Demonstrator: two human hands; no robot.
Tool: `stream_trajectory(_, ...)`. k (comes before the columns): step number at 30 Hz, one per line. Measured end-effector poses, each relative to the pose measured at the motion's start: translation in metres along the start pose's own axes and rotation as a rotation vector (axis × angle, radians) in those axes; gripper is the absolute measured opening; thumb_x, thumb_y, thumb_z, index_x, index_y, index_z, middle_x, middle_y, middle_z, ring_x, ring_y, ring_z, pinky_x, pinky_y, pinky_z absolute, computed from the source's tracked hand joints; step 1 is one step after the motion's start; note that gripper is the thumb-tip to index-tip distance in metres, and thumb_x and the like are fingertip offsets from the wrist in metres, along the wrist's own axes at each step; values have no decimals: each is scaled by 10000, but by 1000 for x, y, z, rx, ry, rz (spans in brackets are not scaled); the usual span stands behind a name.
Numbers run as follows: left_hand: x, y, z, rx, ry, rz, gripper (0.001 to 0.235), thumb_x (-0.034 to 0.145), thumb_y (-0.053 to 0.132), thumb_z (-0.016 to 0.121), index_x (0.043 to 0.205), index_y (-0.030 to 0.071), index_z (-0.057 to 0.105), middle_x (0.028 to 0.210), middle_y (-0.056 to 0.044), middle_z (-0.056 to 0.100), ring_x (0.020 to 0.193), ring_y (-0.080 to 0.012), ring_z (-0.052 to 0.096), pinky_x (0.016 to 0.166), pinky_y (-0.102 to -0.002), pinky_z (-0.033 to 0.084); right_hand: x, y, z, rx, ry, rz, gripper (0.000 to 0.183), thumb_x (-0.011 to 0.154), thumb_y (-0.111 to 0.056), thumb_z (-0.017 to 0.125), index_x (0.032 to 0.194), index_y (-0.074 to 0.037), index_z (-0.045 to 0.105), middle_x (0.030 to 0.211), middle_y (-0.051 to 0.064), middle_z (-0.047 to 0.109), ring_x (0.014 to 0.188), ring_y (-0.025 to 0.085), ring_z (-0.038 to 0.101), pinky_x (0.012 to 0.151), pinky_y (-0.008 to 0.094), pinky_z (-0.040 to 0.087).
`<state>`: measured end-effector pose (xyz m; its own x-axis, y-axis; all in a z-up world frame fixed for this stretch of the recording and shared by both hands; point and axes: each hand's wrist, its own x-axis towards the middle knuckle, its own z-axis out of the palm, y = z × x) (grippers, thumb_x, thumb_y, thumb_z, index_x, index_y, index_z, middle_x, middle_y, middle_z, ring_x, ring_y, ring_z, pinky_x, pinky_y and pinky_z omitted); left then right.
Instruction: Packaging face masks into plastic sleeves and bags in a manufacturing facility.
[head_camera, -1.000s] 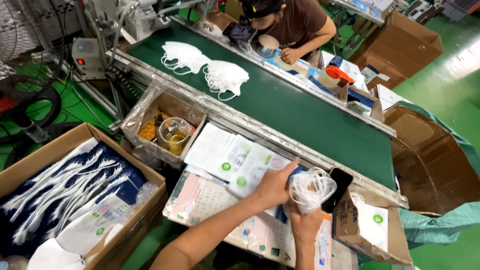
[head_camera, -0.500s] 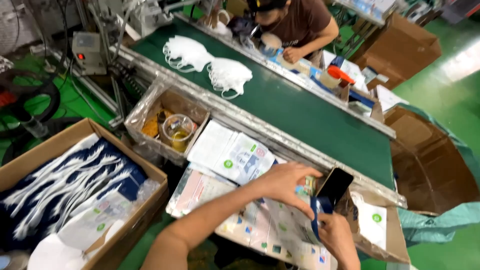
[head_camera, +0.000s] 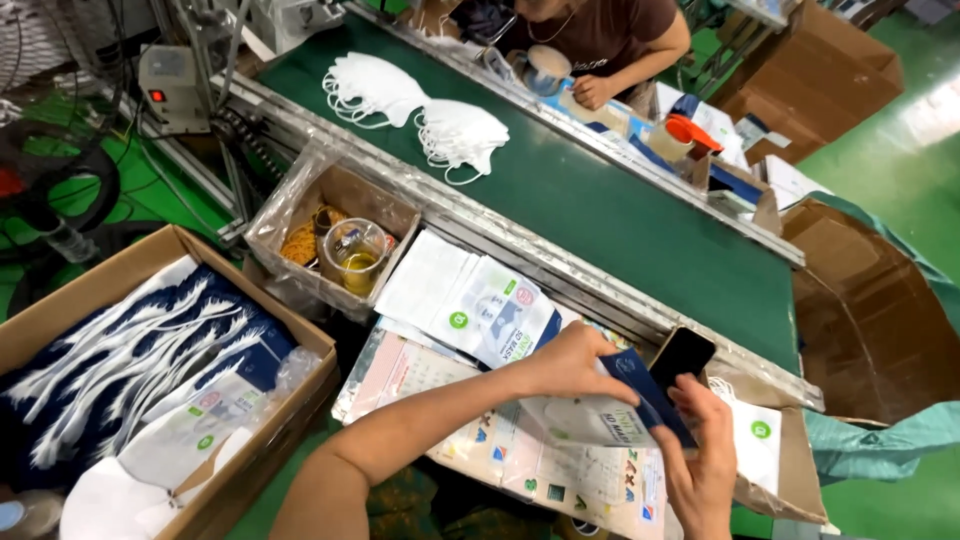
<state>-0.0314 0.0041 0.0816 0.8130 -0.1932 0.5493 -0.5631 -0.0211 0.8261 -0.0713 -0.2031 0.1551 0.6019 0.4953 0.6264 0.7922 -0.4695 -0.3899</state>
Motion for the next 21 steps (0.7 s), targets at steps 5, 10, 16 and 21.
stream_trajectory(5, 1, 2, 19, 47, 39, 4, 276, 776, 314, 856, 874, 67, 780, 692, -95, 708, 579, -137, 656, 561, -320, 493, -33, 34, 20, -185, 54, 268, 123, 875, -47, 752, 941, -6, 657, 841, 141, 632, 729, 268, 624, 684, 343, 486)
stream_trajectory(10, 9, 10, 10, 137, 151, 156, 216, 832, 213, 832, 775, 41, 715, 662, -111, 645, 578, -162, 593, 597, -338, 470, -24, 45, 29, -200, 152, 236, 140, 919, -67, 732, 879, -19, 607, 782, 127, 588, 657, 274, 577, 620, 352, 455)
stream_trajectory(16, 58, -22, -63, 56, 132, -95, 320, 961, 315, 695, 816, 32, 732, 755, -111, 702, 663, -246, 656, 642, -357, 519, -17, 101, 22, -285, -21, 372, 151, 906, -139, 744, 916, -11, 664, 760, 135, 614, 573, 294, 541, 571, 355, 453)
stream_trajectory(21, 99, -87, -143, 983, 285, -33, 656, 911, 564, 675, 1420, 161, 582, 1419, -234, 511, 1354, -480, 415, 1142, -632, 284, -28, 236, 11, 531, 495, 775, 273, 1154, -221, 666, 1128, 36, 577, 1004, 119, 618, 851, 261, 589, 750, 428, 496)
